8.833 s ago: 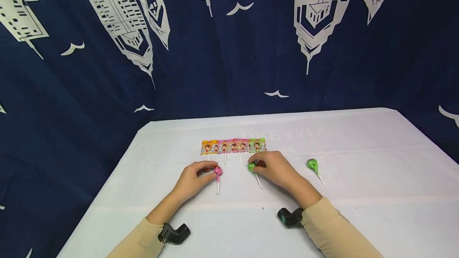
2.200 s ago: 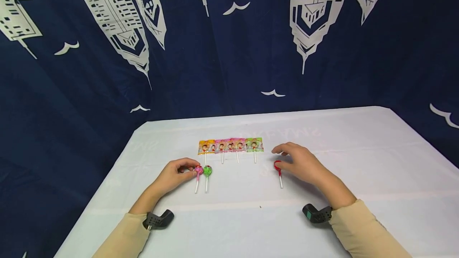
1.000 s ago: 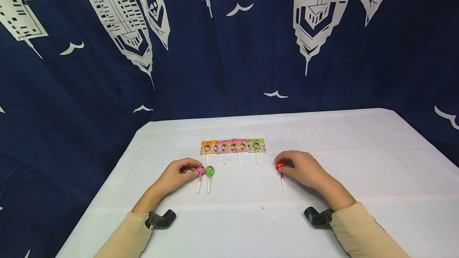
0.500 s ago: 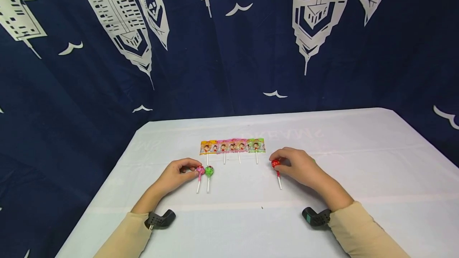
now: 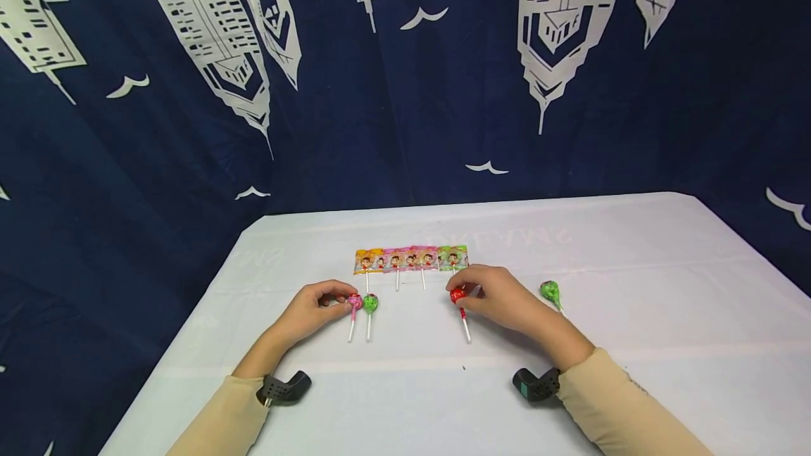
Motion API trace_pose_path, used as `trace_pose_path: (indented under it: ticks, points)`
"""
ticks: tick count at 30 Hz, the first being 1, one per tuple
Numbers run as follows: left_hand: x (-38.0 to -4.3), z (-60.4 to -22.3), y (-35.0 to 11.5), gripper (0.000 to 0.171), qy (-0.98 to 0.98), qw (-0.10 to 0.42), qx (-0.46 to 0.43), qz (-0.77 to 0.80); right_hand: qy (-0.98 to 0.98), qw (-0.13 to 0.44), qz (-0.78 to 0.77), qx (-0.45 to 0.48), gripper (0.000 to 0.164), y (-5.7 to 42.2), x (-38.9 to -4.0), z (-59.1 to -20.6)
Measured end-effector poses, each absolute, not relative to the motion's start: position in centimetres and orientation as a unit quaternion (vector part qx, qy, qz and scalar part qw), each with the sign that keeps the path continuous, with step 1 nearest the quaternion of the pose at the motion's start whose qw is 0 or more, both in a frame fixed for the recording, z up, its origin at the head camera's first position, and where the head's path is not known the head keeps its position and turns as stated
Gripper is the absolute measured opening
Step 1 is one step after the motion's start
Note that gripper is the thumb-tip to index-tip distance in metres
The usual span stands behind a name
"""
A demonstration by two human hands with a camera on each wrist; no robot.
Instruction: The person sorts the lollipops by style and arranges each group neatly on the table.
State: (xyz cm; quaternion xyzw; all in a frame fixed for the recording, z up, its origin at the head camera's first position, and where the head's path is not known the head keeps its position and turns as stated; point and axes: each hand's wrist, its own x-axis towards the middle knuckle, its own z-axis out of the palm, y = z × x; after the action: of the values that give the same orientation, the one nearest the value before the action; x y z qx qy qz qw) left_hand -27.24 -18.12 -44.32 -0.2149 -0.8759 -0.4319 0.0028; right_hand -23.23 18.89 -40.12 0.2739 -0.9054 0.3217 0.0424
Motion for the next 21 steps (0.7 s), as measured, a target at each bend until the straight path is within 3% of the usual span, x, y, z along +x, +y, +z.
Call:
trace_pose_path:
  ticks: [21]
  points:
    - [-27.0, -44.1, -17.9, 0.022, -0.878, -0.003, -0.204, -0.433, -0.878, 0.018, 0.343, 0.334, 0.021, 12.1, -24.0, -40.6]
